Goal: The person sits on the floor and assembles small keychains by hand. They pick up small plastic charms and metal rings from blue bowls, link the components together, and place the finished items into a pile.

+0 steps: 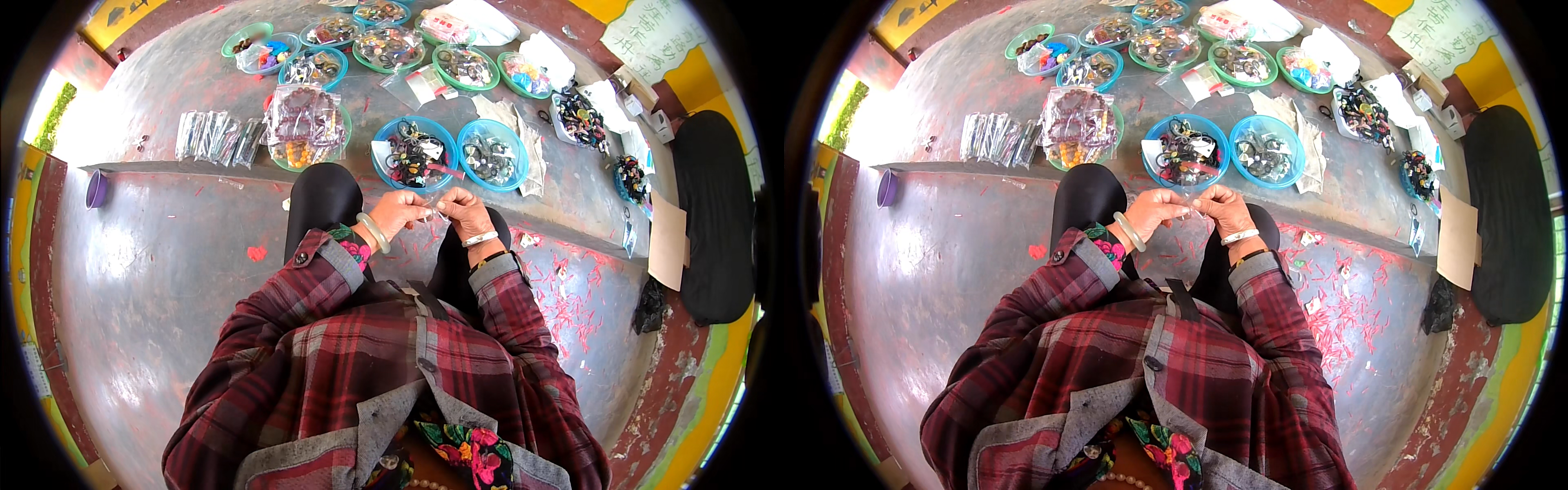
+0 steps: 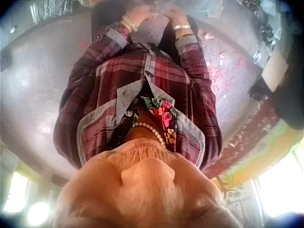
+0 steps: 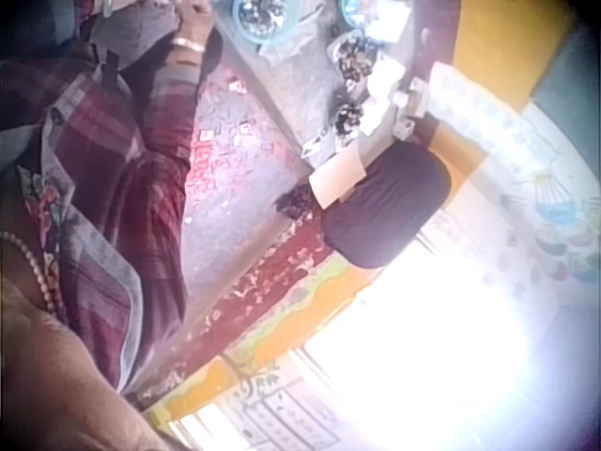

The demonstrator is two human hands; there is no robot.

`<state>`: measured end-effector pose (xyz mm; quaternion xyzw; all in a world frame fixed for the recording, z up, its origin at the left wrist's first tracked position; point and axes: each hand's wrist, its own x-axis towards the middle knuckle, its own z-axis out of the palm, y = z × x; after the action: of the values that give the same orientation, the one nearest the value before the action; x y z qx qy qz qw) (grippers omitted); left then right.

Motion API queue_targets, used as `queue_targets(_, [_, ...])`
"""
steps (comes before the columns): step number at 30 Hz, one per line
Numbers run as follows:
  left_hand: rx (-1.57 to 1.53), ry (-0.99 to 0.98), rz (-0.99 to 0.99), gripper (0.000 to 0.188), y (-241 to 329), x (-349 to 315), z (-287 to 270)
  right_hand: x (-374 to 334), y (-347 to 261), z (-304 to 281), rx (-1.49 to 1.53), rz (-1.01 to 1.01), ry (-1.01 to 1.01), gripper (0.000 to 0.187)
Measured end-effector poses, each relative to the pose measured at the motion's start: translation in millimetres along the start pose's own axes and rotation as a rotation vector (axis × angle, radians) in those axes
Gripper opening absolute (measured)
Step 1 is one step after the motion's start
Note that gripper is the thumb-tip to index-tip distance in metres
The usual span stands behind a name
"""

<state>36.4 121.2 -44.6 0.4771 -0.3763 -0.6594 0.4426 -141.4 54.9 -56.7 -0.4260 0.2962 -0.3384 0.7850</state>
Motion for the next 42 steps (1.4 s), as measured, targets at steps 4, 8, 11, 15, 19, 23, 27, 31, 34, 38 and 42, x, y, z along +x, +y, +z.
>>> queue_targets(4, [-0.027, 0.074, 0.017, 0.017, -1.4, 0.8, -2.3, 1.6, 2.1, -0.1, -0.005, 0.046, 0.002, 0.011])
queue_targets(8, [-0.030, 0.112, 0.026, 0.019, 1.6, -0.2, -1.3, -0.2, 0.3, 2.4, -0.038, 0.076, 0.030, 0.011])
queue_targets(11, [0.009, 0.118, 0.025, 0.021, 0.5, 0.6, -1.3, 0.4, 2.5, 1.1, -0.039, 0.046, 0.043, 0.010])
queue_targets(15, [-0.011, 0.102, 0.045, 0.025, 2.9, -1.6, 1.5, 0.4, 2.7, -1.1, -0.066, 0.015, 0.029, 0.009])
queue_targets(19, [-0.077, 0.102, 0.112, 0.029, 2.9, -1.8, 5.1, -0.4, 1.0, 1.3, -0.083, 0.003, 0.008, 0.009])
queue_targets(23, [-0.127, 0.087, 0.113, 0.020, 0.2, 0.4, 3.4, 1.3, 6.4, -2.4, -0.093, 0.013, -0.016, 0.010])
queue_targets(27, [-0.175, 0.077, 0.037, 0.013, 2.0, -0.7, 0.7, 0.1, 2.0, 0.2, -0.203, 0.030, -0.032, 0.010])
queue_targets(31, [-0.131, 0.202, 0.016, 0.011, 10.1, -4.3, 2.2, -7.1, -6.0, 17.6, -0.442, -0.234, 0.251, 0.014])
queue_targets(34, [0.056, 0.306, 0.024, 0.011, 11.7, -5.2, 3.1, -19.8, -17.3, 31.0, -0.960, -0.632, 0.450, 0.022])
queue_targets(38, [0.310, 0.341, 0.094, 0.011, 11.3, -5.7, 11.8, -27.4, -18.6, 44.3, -1.063, -0.739, 0.341, 0.028])
queue_targets(42, [0.517, 0.330, 0.234, 0.009, -0.3, -3.6, 10.3, -26.8, -14.8, 46.7, -1.075, -0.607, 0.361, 0.030])
